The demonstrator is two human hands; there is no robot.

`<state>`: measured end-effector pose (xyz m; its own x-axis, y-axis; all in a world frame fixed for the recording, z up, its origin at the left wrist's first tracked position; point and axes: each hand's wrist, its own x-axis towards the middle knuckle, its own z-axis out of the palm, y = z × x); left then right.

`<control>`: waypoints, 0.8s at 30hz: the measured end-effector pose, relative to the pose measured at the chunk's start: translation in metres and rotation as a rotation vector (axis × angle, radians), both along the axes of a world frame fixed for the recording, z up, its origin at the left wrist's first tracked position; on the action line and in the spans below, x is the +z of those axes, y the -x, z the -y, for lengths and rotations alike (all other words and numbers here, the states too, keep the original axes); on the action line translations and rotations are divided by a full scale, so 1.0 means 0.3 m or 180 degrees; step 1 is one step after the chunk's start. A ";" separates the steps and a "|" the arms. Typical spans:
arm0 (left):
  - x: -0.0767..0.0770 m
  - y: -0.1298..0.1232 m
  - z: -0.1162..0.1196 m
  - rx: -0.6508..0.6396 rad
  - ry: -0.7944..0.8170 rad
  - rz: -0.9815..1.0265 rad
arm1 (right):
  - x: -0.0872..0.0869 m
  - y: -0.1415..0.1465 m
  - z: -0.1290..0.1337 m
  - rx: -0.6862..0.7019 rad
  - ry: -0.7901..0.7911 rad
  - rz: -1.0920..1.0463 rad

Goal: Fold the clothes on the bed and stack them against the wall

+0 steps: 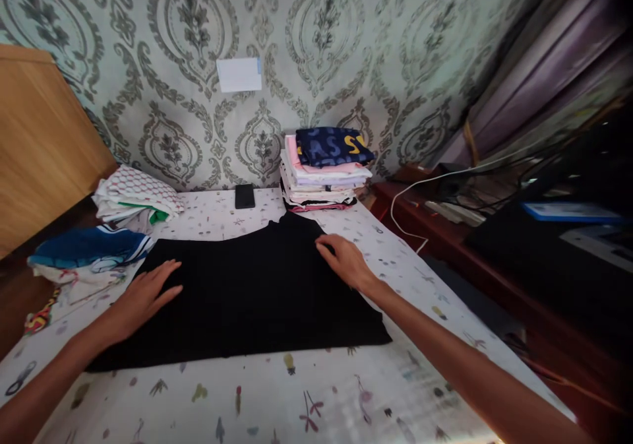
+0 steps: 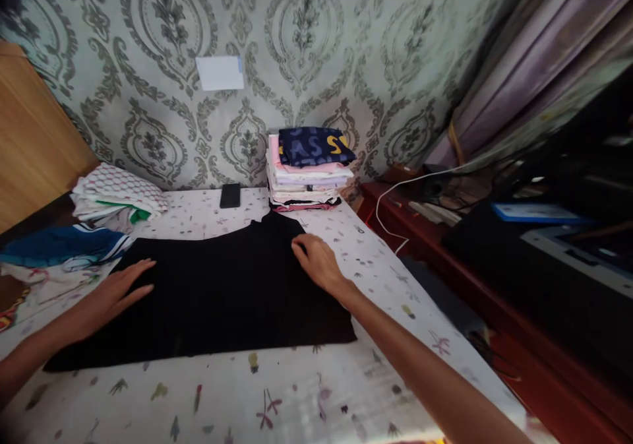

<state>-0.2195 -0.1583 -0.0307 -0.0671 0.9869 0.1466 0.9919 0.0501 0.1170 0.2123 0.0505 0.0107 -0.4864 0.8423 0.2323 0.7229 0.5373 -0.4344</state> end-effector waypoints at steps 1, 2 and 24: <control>0.023 0.017 -0.066 -0.0039 0.0035 0.0009 | 0.008 0.030 -0.065 -0.0279 0.0075 0.0089; 0.043 0.034 -0.131 -0.0043 0.0077 -0.0024 | 0.013 0.061 -0.128 -0.0504 0.0242 0.0161; 0.189 0.107 -0.098 -0.0427 0.0178 -0.0392 | -0.005 -0.103 0.033 0.1276 -0.0470 -0.0502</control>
